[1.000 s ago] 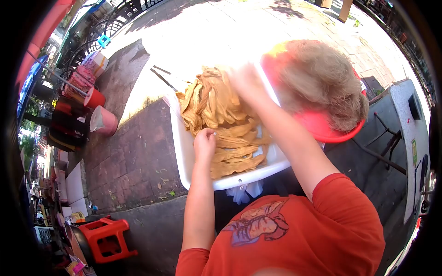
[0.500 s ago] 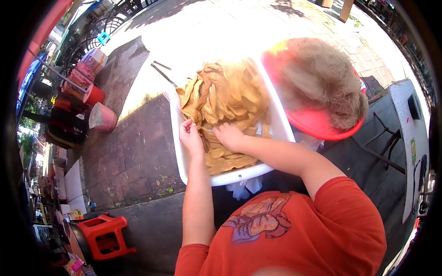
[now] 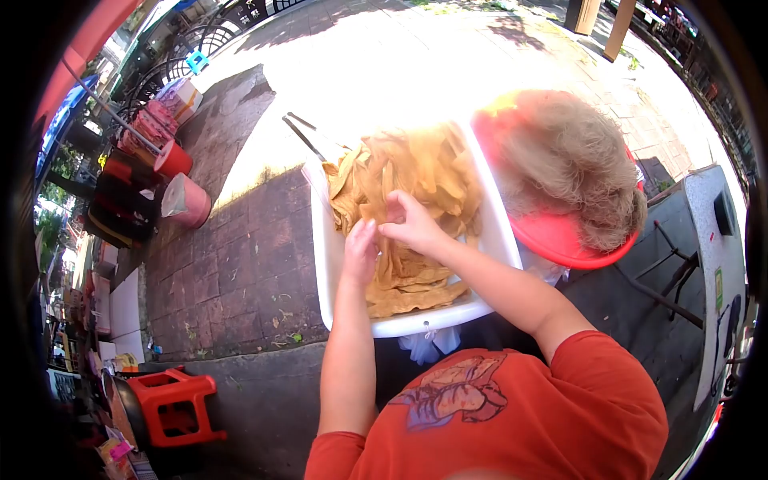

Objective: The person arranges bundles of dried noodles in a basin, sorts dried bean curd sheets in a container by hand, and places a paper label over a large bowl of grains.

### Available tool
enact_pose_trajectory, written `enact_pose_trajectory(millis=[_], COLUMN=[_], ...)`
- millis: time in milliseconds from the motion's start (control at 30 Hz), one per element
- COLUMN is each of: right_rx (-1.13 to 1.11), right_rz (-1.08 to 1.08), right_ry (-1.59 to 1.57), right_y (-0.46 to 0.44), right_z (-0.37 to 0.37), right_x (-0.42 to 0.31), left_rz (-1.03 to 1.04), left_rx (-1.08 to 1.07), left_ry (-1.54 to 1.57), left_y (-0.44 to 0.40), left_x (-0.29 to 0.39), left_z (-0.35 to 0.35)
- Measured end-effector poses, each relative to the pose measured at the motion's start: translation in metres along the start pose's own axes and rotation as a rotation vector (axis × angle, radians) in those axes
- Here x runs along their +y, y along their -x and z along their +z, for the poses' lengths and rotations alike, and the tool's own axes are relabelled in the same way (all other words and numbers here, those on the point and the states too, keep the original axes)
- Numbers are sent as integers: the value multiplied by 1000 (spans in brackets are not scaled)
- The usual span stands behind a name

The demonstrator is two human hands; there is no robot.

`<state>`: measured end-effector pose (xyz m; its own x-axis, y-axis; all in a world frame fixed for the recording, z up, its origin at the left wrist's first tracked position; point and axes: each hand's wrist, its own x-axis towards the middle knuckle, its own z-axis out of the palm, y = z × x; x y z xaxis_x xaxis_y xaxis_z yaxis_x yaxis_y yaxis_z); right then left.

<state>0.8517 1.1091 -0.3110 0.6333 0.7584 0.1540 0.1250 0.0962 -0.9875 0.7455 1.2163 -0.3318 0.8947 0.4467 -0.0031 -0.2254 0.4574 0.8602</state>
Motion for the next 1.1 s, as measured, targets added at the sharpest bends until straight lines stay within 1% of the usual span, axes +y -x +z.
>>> enact_pose_trajectory(millis=[100, 133, 167, 233, 333, 400, 433, 467, 533, 567, 600, 700, 800, 900, 1000, 1100], right_rx=[21, 38, 61, 205, 353, 457, 505, 540, 589, 608, 603, 582, 576, 538, 496, 514], right_rz=[70, 43, 22, -170, -369, -376, -376, -379, -461, -505, -481, -471, -450, -418, -372, -380], right_ry=[12, -126, -214, -55, 408, 693, 839, 885, 831, 800, 753, 692, 600, 586, 553, 551], right_y=[2, 2, 4, 2, -22, -36, -44, -56, -59, -59, -56, -59, -64, -64, -65, -71], right_z=[-6, -6, -8, -17, -46, -59, -65, -67, -68, -68, -67, -69, -73, -74, -73, -74], right_x=[-8, -12, -27, -55, -73, -69, -61, -31, 8, 15, 13, 17, 21, 16, 15, 22], left_rz=[30, -2, 37, 120, 155, 131, 155, 182, 224, 227, 230, 237, 357, -9, 100, 404], left_rx=[28, 66, 108, 187, 273, 314, 292, 273, 228, 228, 234, 319, 539, 471, 567, 693], left_ry=[4, 95, 127, 184, 155, 160, 148, 138, 134, 87, 40, -119, -1115, -1474, -1490, -1487], left_y=[-1, 1, 1, 0, -3, -10, -18, -27, -50, -60, -73, -122, -166, -156, -147, -123], left_x=[-3, 2, 4, 8, 10, 15, 21, 29, 51, 68, 79, 81, 40, 14, 16, 26], left_z=[3, 4, 6, 7, 6, 17, 26, 38, 64, 82, 94, 103, 77, 57, 54, 58])
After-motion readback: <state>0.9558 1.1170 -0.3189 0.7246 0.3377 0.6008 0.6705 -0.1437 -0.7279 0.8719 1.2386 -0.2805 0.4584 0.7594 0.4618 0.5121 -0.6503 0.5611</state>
